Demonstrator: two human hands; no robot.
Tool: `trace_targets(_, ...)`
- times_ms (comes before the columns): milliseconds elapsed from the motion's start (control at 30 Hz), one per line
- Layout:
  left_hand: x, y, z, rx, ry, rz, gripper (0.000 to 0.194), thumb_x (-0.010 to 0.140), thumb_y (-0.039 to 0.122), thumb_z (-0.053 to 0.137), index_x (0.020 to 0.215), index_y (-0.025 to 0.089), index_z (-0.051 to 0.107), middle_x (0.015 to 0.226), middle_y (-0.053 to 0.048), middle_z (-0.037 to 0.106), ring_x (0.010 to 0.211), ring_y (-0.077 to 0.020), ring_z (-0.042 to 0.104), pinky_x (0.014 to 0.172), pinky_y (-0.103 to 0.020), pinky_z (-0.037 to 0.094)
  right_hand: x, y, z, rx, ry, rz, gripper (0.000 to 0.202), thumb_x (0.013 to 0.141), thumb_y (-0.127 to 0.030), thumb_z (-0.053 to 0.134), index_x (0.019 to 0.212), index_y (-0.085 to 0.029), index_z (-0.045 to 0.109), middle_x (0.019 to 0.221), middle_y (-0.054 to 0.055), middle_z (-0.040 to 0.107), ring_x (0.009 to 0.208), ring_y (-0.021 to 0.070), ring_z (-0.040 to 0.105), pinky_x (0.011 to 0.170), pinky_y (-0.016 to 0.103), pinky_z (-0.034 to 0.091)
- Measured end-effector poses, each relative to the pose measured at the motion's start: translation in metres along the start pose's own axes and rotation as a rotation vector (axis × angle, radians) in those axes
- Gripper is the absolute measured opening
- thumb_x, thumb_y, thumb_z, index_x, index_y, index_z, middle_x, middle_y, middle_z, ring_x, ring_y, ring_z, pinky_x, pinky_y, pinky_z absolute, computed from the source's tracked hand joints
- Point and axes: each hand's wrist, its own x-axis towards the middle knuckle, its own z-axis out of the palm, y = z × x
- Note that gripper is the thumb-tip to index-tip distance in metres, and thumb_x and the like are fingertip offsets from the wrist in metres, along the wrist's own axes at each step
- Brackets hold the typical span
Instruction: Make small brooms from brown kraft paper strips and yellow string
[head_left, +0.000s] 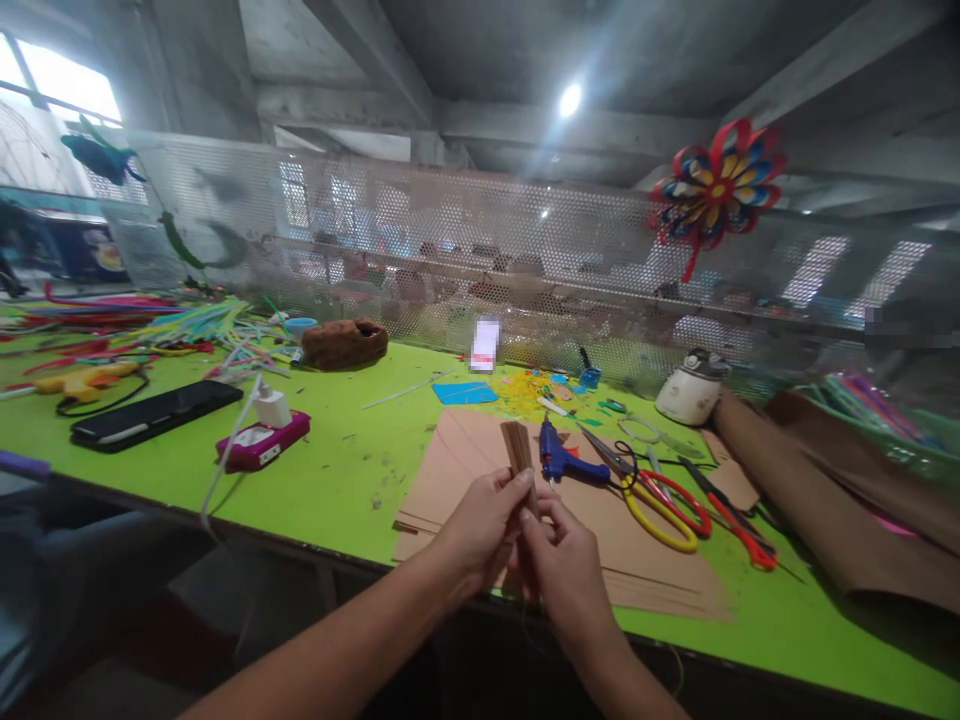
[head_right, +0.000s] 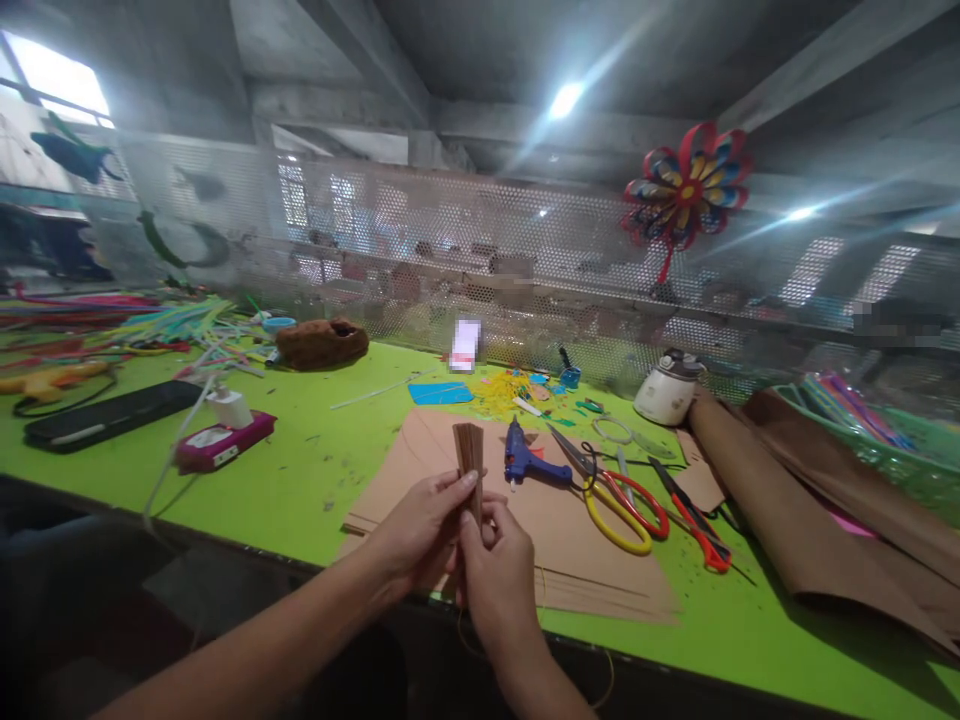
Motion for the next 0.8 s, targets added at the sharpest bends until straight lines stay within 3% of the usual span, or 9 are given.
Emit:
trace_targets(200,0.006,0.004,-0.002,0.045,0.054,-0.107,0.025,0.087,0.038,0.048,0.083,0.014,0.054,0.050,0.002,0.054,0.034,-0.0102,0.048,0.036,-0.019,0.034,0.000,0.005,0.008,-0.071,-0.074,0.012,0.028,0.080,-0.048,0.056,0.076,-0.020,0.052,0.044,-0.007,0.048,0.030,0.0096,0.040,0.029,0.020,0.031)
trace_targets(300,0.010,0.004,-0.004,0.043,0.093,-0.081,0.022,0.084,0.034,0.054,0.076,0.014,0.053,0.049,0.003,0.051,0.039,-0.0097,0.050,0.043,-0.020,0.038,-0.003,-0.001,0.003,-0.175,-0.162,-0.053,0.023,0.080,-0.042,0.057,0.076,-0.019,0.056,0.053,-0.004,0.055,0.039,0.0114,0.047,0.037,0.022,0.039)
trace_targets(400,0.010,0.008,-0.009,0.048,0.091,-0.081,0.017,0.083,0.031,0.056,0.084,0.014,0.055,0.058,0.001,0.057,0.046,-0.0102,0.053,0.049,-0.022,0.043,0.002,-0.013,-0.013,-0.337,-0.247,-0.119,0.025,0.081,-0.039,0.057,0.075,-0.016,0.064,0.060,0.001,0.060,0.053,0.0150,0.054,0.050,0.025,0.044)
trace_targets(533,0.005,0.021,-0.016,0.175,0.013,-0.070,0.024,0.082,0.033,0.058,0.094,0.012,0.059,0.069,-0.003,0.062,0.058,-0.0111,0.059,0.060,-0.024,0.047,0.026,-0.030,-0.040,-0.447,-0.099,-0.218,0.027,0.079,-0.040,0.059,0.069,-0.016,0.064,0.063,0.003,0.061,0.062,0.0182,0.056,0.058,0.028,0.045)
trace_targets(600,0.002,0.027,-0.018,0.244,-0.032,-0.094,0.026,0.082,0.035,0.059,0.094,0.012,0.059,0.069,-0.003,0.063,0.057,-0.0101,0.058,0.060,-0.022,0.046,0.041,-0.035,-0.048,-0.416,-0.033,-0.243,0.026,0.077,-0.042,0.062,0.081,-0.016,0.062,0.064,0.001,0.058,0.062,0.0178,0.056,0.056,0.028,0.045)
trace_targets(700,0.000,0.030,-0.020,0.314,-0.098,-0.133,0.026,0.080,0.039,0.060,0.087,0.014,0.058,0.064,-0.001,0.061,0.048,-0.0070,0.051,0.050,-0.019,0.039,0.057,-0.036,-0.048,-0.312,-0.049,-0.222,0.048,0.076,-0.045,0.062,0.112,-0.016,0.050,0.070,-0.001,0.056,0.059,0.0164,0.057,0.044,0.025,0.044)
trace_targets(800,0.000,0.028,-0.020,0.357,-0.127,-0.120,0.026,0.079,0.041,0.059,0.081,0.015,0.056,0.062,0.002,0.057,0.046,-0.0056,0.047,0.044,-0.017,0.030,0.063,-0.035,-0.042,-0.214,-0.103,-0.185,0.051,0.073,-0.043,0.065,0.114,-0.016,0.049,0.064,-0.005,0.053,0.048,0.0133,0.055,0.036,0.021,0.039)
